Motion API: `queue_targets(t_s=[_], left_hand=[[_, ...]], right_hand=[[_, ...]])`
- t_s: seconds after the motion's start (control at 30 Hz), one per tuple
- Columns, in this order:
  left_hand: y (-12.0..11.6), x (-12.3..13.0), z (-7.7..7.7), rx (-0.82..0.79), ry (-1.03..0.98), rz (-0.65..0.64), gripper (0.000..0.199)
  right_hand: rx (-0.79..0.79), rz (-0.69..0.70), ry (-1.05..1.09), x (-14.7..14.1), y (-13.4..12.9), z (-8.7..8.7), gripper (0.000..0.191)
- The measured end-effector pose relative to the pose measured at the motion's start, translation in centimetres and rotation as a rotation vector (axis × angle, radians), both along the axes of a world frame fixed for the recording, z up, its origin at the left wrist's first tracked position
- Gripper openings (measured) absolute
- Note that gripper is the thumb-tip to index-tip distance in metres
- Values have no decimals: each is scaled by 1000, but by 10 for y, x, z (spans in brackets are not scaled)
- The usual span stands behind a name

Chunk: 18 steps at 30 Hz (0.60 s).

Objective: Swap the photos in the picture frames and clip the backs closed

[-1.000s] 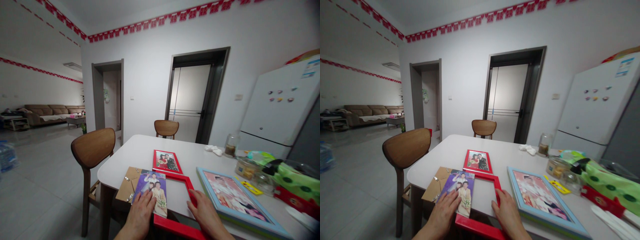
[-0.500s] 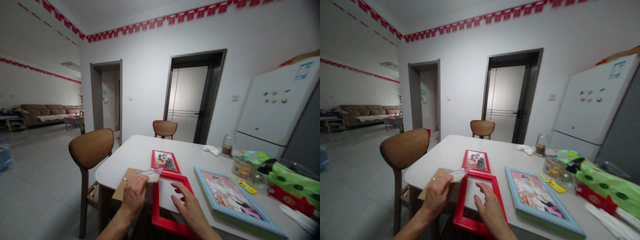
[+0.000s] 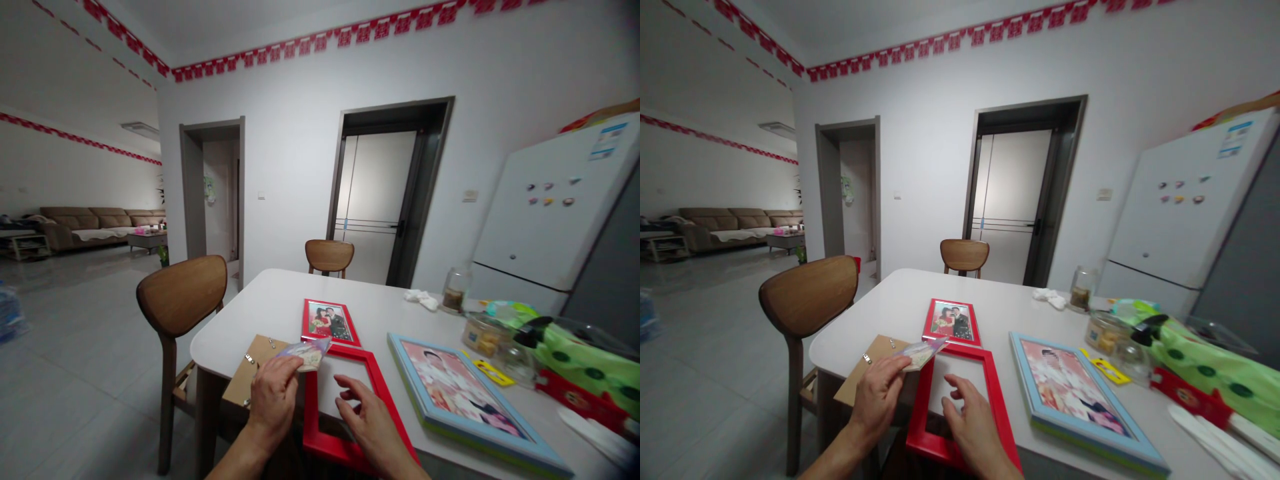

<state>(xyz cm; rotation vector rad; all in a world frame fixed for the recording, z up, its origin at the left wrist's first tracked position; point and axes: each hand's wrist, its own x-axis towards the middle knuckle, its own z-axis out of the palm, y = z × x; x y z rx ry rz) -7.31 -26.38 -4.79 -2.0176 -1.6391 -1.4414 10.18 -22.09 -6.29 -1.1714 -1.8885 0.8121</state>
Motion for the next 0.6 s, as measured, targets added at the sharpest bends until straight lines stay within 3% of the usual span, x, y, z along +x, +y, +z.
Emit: queue_targets(t_s=[0.17,0.3,0.43,0.53,0.6], left_hand=[[2,3,2,18,-308,-102,27],[3,15,17,-32,-880,-172,21],[2,41,29,-60,-1435,-429,29],[3,58,23,-118,-1553,-581,34],[4,59,13,-164,-1451,-634,35]], right_hand=[[-69,18,119,-3,1,-3,36],[-279,55,332,-9,-1,-2,35],[-581,13,762,-19,-1,5,37],[-542,-16,1068,-16,6,13,34],[-468,-71,1085,-5,15,20,34]])
